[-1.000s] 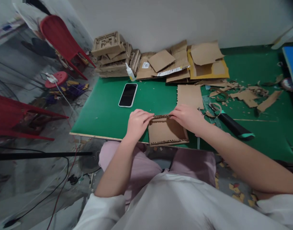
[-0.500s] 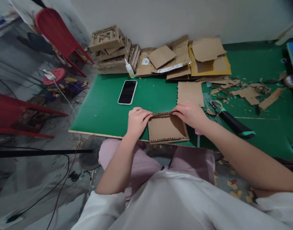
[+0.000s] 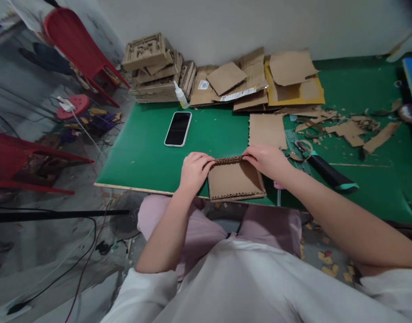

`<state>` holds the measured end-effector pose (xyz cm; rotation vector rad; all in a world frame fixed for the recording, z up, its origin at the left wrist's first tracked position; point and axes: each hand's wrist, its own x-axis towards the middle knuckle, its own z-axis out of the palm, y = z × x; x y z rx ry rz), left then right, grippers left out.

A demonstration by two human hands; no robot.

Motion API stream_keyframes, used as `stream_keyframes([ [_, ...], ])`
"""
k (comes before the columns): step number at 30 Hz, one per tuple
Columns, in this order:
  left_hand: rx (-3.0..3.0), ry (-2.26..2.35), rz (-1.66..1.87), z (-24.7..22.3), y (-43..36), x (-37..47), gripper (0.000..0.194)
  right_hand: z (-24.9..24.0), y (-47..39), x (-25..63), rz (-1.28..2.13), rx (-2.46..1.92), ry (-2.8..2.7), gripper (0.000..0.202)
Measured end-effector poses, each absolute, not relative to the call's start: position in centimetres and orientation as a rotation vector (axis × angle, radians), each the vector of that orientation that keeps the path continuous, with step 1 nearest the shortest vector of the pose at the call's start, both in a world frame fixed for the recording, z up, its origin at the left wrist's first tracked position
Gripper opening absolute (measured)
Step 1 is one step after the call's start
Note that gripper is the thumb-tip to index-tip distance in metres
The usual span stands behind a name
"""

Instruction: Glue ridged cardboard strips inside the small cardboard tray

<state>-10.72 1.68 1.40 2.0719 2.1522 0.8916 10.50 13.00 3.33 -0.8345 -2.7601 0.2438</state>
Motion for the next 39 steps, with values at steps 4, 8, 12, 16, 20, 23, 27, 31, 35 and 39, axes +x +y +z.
stream_keyframes([
  [4, 2.104, 2.160, 0.881, 1.3, 1.6, -10.6, 0.016, 3.2, 12.9, 10.5, 0.267, -0.863, -2.768, 0.018],
  [8, 2.105, 2.146, 0.890, 1.3, 1.5, -10.4, 0.015, 2.9, 12.9, 10.4, 0.258, -0.895, -2.781, 0.016],
  [12, 2.077, 2.125, 0.926, 1.4, 1.5, -10.2, 0.015, 2.6, 12.9, 10.4, 0.218, -0.889, -2.804, 0.017],
  [16, 2.079, 2.121, 0.946, 1.4, 1.6, -10.1, 0.015, 2.4, 12.9, 10.5, 0.148, -0.875, -2.809, 0.019],
  [20, 2.087, 2.120, 0.953, 1.3, 1.5, -10.2, 0.014, 2.2, 12.9, 10.5, 0.070, -0.861, -2.819, 0.020],
  [23, 2.104, 2.107, 0.966, 1.2, 1.5, -10.3, 0.013, 2.1, 12.9, 10.5, 0.015, -0.833, -2.826, 0.020],
  [27, 2.121, 2.087, 0.973, 1.0, 1.6, -10.4, 0.013, 2.1, 12.9, 10.6, -0.021, -0.790, -2.818, 0.021],
  [31, 2.139, 2.075, 0.941, 0.8, 1.7, -10.5, 0.014, 2.1, 12.9, 10.6, -0.066, -0.752, -2.828, 0.022],
  [35, 2.182, 2.071, 0.875, 1.0, 1.8, -10.6, 0.015, 1.8, 13.0, 10.6, -0.133, -0.696, -2.841, 0.022],
  [39, 2.225, 2.084, 0.807, 1.1, 1.8, -10.5, 0.017, 1.8, 13.0, 10.7, -0.192, -0.670, -2.846, 0.021],
])
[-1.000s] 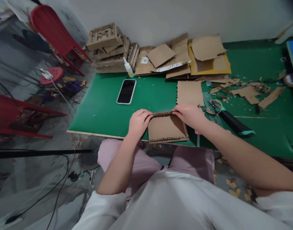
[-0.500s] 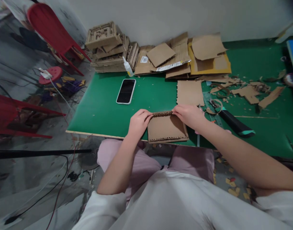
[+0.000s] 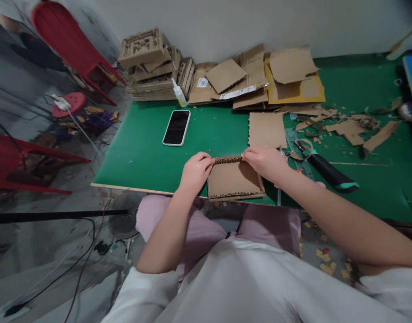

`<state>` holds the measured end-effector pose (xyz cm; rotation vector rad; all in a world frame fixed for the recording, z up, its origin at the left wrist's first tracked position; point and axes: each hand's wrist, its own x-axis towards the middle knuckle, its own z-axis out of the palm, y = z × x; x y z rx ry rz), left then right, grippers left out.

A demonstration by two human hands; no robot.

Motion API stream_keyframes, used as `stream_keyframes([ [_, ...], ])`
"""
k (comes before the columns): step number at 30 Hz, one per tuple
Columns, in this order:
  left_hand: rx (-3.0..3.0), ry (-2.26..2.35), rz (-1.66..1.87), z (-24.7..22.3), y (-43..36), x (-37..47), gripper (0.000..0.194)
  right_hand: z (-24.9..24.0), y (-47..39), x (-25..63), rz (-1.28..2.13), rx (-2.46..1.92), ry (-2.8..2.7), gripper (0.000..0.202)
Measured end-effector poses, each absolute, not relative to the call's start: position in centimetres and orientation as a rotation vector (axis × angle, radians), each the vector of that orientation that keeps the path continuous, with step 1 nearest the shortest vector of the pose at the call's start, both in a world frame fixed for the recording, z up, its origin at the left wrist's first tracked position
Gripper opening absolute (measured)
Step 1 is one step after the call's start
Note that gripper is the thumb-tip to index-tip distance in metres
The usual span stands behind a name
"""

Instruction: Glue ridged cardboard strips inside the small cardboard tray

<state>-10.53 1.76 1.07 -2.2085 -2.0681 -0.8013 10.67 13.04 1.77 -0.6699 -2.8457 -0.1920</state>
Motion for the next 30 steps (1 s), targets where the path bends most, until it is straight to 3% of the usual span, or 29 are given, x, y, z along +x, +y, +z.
stream_keyframes([
  [9, -2.218, -2.058, -0.644, 1.3, 1.8, -10.3, 0.021, 2.5, 12.6, 10.5, -0.189, -0.601, -2.916, 0.018],
  [15, -2.159, -2.095, -0.722, 2.3, 1.4, -9.7, 0.024, 3.4, 13.7, 12.2, 0.260, -0.809, -2.573, 0.026],
  [19, -2.179, -2.036, -0.798, 2.9, 1.7, -9.3, 0.030, 4.1, 14.4, 13.5, 0.351, -0.846, -2.550, 0.024],
  [30, -2.554, -1.886, -0.120, 3.0, 2.4, -6.0, 0.057, 3.0, 13.6, 12.2, 0.162, -0.804, -2.826, 0.021],
])
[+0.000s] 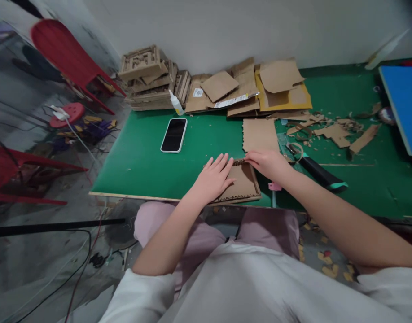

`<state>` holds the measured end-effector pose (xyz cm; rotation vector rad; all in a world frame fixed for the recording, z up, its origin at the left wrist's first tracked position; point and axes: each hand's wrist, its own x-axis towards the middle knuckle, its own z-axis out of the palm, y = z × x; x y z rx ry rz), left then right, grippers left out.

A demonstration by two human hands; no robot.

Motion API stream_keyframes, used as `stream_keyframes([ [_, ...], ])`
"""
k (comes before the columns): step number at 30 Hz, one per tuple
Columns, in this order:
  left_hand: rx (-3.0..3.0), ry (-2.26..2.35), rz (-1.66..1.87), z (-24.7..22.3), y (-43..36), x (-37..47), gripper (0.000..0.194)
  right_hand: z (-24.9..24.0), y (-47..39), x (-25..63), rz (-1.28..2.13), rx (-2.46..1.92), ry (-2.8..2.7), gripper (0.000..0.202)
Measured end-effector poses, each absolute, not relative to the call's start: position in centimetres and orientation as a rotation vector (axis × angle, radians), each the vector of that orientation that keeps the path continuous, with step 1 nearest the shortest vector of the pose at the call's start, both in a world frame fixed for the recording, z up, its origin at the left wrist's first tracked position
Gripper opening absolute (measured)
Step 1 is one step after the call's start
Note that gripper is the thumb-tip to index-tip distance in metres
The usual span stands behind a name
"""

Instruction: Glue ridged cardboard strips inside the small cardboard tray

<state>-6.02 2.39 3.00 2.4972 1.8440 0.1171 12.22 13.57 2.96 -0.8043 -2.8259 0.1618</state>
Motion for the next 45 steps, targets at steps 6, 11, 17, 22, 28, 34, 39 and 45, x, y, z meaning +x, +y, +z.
stream_keyframes([
  [6, 2.502, 1.852, 0.110, 2.3, 2.5, -6.3, 0.057, 3.1, 13.6, 12.0, 0.105, -0.761, -2.912, 0.019],
  [11, 2.468, 1.858, 0.139, 2.1, 2.6, -5.7, 0.055, 3.0, 13.8, 11.8, 0.072, -0.731, -2.943, 0.020],
  [17, 2.300, 1.872, 0.455, 3.6, 2.3, -8.0, 0.048, 4.1, 13.7, 11.5, 0.242, -0.819, -2.888, 0.015],
  [22, 2.023, 2.004, 0.652, 5.5, 1.5, -12.3, 0.055, 4.6, 13.3, 10.0, 0.249, -0.726, -2.915, 0.024],
  [28, 2.173, 1.930, 0.299, 4.4, 2.6, -11.7, 0.043, 4.1, 13.1, 8.6, -0.006, -0.679, -3.113, 0.016],
  [34, 2.179, 1.962, 0.344, 3.8, 3.2, -10.8, 0.040, 3.7, 13.1, 8.6, -0.067, -0.689, -3.104, 0.012],
  [39, 2.170, 1.979, 0.378, 3.5, 3.0, -10.8, 0.028, 3.4, 13.0, 8.6, -0.065, -0.688, -3.069, 0.013],
  [45, 2.195, 1.957, 0.364, 3.5, 3.2, -10.3, 0.020, 3.6, 13.2, 8.7, 0.003, -0.694, -3.058, 0.014],
])
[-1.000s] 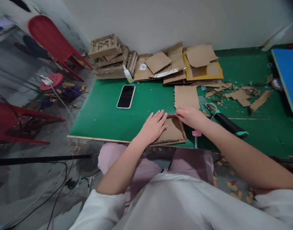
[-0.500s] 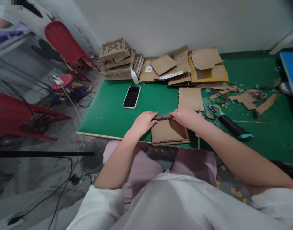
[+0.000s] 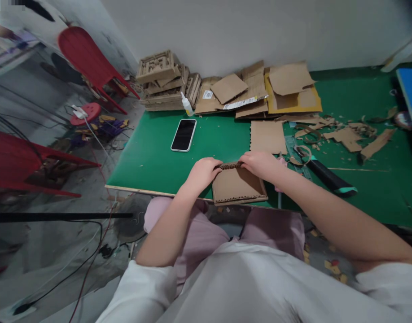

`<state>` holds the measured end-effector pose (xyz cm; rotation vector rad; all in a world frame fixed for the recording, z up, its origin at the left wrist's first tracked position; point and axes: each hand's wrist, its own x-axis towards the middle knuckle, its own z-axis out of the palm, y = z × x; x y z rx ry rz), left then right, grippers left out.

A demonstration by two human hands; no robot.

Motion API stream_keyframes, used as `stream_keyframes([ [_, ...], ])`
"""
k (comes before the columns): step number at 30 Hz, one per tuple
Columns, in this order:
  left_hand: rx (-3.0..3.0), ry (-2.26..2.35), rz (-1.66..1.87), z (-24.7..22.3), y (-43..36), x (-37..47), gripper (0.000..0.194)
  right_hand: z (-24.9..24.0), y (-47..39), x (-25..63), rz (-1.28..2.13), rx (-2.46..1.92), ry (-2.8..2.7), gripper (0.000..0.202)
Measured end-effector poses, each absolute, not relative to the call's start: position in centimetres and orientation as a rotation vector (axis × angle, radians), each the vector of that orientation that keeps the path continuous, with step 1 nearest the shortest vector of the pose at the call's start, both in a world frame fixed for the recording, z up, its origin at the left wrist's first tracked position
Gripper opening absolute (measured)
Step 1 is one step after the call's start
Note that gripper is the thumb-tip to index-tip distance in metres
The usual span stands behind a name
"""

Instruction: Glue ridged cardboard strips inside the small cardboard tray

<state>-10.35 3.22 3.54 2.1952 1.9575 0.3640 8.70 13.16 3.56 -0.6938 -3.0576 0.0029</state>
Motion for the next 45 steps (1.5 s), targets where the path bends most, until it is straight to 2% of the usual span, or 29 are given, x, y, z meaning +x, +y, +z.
stream_keyframes([
  [6, 2.167, 2.053, 0.372, 3.4, 3.1, -9.5, 0.026, 3.9, 13.2, 8.2, 0.246, -0.631, -3.031, 0.020],
  [17, 2.144, 2.121, 0.271, 3.1, 3.0, -8.7, 0.026, 3.1, 12.7, 7.5, 0.202, -0.616, -3.030, 0.020],
  [27, 2.256, 2.018, 0.253, 3.3, 3.5, -8.7, 0.036, 3.7, 15.1, 9.7, 0.423, -0.586, -3.059, 0.019],
  [32, 2.242, 1.979, 0.292, 2.7, 4.1, -8.4, 0.024, 3.5, 15.2, 9.6, 0.443, -0.614, -3.077, 0.018],
  [38, 2.257, 1.998, 0.289, 2.4, 4.1, -8.2, 0.023, 3.1, 15.1, 9.5, 0.413, -0.605, -3.065, 0.015],
  [45, 2.430, 2.149, 0.359, 5.4, 1.1, -7.1, 0.026, 5.3, 13.2, 11.5, 0.428, -0.655, -2.848, 0.021],
])
